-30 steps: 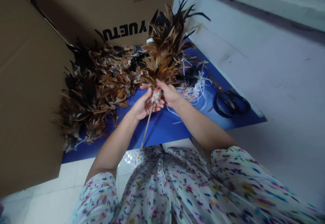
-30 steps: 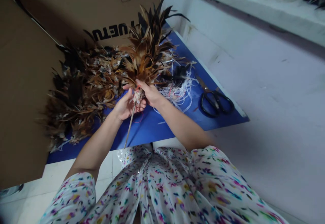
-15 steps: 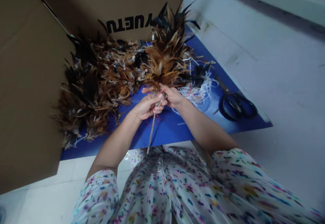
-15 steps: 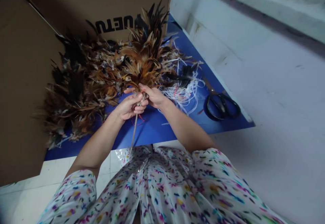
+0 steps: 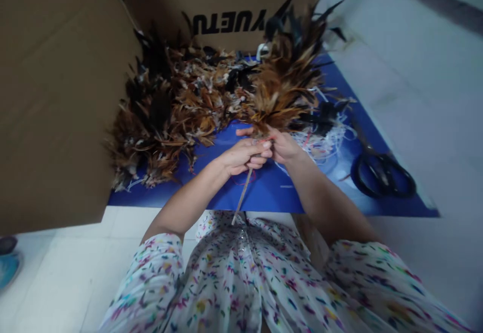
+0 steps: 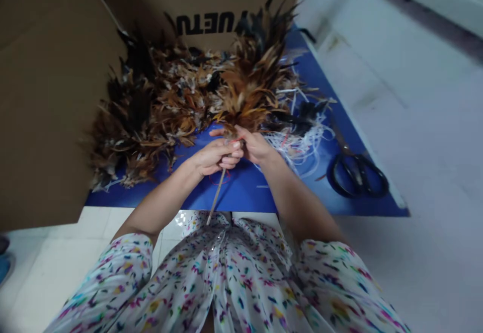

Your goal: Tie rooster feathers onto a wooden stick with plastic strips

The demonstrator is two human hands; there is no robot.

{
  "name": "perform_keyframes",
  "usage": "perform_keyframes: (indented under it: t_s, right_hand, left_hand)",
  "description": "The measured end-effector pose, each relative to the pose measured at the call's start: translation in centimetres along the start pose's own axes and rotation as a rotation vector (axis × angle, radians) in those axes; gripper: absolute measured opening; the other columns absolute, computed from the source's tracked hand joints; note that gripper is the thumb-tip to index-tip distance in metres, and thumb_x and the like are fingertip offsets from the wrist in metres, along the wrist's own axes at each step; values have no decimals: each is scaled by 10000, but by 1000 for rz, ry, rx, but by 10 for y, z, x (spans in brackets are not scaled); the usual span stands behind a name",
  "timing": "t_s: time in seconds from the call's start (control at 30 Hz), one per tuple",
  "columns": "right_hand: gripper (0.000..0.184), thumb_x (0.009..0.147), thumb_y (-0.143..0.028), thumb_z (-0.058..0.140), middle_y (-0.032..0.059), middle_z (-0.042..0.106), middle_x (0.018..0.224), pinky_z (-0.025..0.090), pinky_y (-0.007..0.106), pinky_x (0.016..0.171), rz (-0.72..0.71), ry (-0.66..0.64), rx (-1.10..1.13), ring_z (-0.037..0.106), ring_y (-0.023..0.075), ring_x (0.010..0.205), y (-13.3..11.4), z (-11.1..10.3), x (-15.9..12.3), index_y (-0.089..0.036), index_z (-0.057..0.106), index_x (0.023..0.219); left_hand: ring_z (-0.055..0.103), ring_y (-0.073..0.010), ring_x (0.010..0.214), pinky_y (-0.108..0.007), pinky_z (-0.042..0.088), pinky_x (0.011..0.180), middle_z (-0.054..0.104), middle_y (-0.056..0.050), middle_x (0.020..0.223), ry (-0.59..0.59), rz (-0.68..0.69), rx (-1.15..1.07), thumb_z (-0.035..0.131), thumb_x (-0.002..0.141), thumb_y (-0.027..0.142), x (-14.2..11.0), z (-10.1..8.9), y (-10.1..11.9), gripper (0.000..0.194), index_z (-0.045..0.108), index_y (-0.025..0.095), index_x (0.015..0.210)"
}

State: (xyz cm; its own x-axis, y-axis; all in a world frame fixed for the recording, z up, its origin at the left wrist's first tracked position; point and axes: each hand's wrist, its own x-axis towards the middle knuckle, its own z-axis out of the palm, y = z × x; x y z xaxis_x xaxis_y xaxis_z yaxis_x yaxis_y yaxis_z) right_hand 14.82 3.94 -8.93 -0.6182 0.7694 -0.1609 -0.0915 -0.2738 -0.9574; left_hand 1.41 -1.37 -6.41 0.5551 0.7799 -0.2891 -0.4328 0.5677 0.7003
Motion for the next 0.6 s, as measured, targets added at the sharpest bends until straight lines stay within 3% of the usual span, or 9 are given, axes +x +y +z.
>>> perform_keyframes:
  t_s: [0.13, 0.2, 0.27, 0.37, 0.4, 0.43, 0.5, 0.53, 0.6]
  right_hand:
    - [527, 745, -711, 630, 97, 757, 937, 581, 406, 861, -18, 11, -30, 695, 279, 1027, -1, -5, 0, -210, 719, 879]
    - [526, 711, -705, 669, 102, 750, 1002, 567, 429, 898, -84, 80, -57, 684, 283, 1051, -6, -9, 1, -214, 697, 894]
    - [487, 702, -656, 703, 97, 736, 1042, 544, 449, 937, -211, 287, -134, 678, 279, 1052, -16, -11, -1, -219, 666, 916]
    - [346, 746, -448, 732, 94, 703, 1123, 516, 434, 956, -499, 733, -447, 653, 264, 1084, -37, -1, -7, -241, 648, 1009]
    - [326, 759, -370, 726, 98, 689, 1155, 515, 419, 940, -598, 837, -591, 642, 260, 1099, -44, 7, -9, -247, 651, 1051]
    - [318, 782, -315, 703, 102, 675, 1195, 516, 404, 924, -674, 857, -733, 632, 256, 1118, -51, 16, -10, -247, 658, 1089]
    - [198, 823, -241, 632, 84, 702, 1077, 528, 378, 861, -768, 715, -945, 663, 224, 974, -61, 40, -6, -226, 697, 1009]
    - [151, 824, -215, 610, 57, 720, 968, 527, 365, 842, -770, 547, -1035, 671, 207, 900, -64, 52, -1, -219, 712, 935]
    - [178, 841, -182, 579, 40, 741, 957, 514, 350, 879, -640, 167, -1195, 679, 199, 918, -65, 76, 19, -205, 731, 931]
  left_hand:
    - [272, -4, 416, -107, 176, 379, 378, 64, 598, -10, 26, -30, 695, 868, 204, 2, -2, -2, 328, 440, 153, 668]
    - [262, -3, 413, -105, 170, 379, 368, 68, 595, 5, 40, -56, 698, 859, 184, 3, -3, -2, 328, 432, 158, 668]
    - [252, -2, 409, -105, 162, 377, 367, 70, 593, 31, 55, -83, 695, 854, 164, 4, -4, -1, 311, 439, 160, 676]
    - [237, -2, 393, -112, 143, 369, 358, 73, 573, 73, 77, -108, 648, 878, 145, 7, -7, -2, 294, 444, 162, 667]
    - [235, -3, 388, -115, 140, 366, 363, 71, 568, 87, 81, -114, 632, 884, 141, 8, -9, -2, 294, 443, 162, 660]
    - [237, -3, 386, -117, 141, 365, 376, 66, 565, 101, 82, -119, 617, 889, 136, 10, -10, -3, 291, 445, 161, 656]
    - [242, -3, 379, -117, 140, 363, 401, 58, 556, 143, 81, -133, 583, 885, 96, 14, -12, -6, 278, 452, 157, 648]
    - [243, -4, 375, -115, 136, 363, 399, 61, 543, 177, 77, -153, 558, 872, 57, 16, -13, -8, 270, 451, 156, 645]
    - [246, -9, 369, -114, 123, 366, 367, 75, 510, 262, 63, -276, 520, 812, -29, 22, -15, -12, 271, 439, 160, 635]
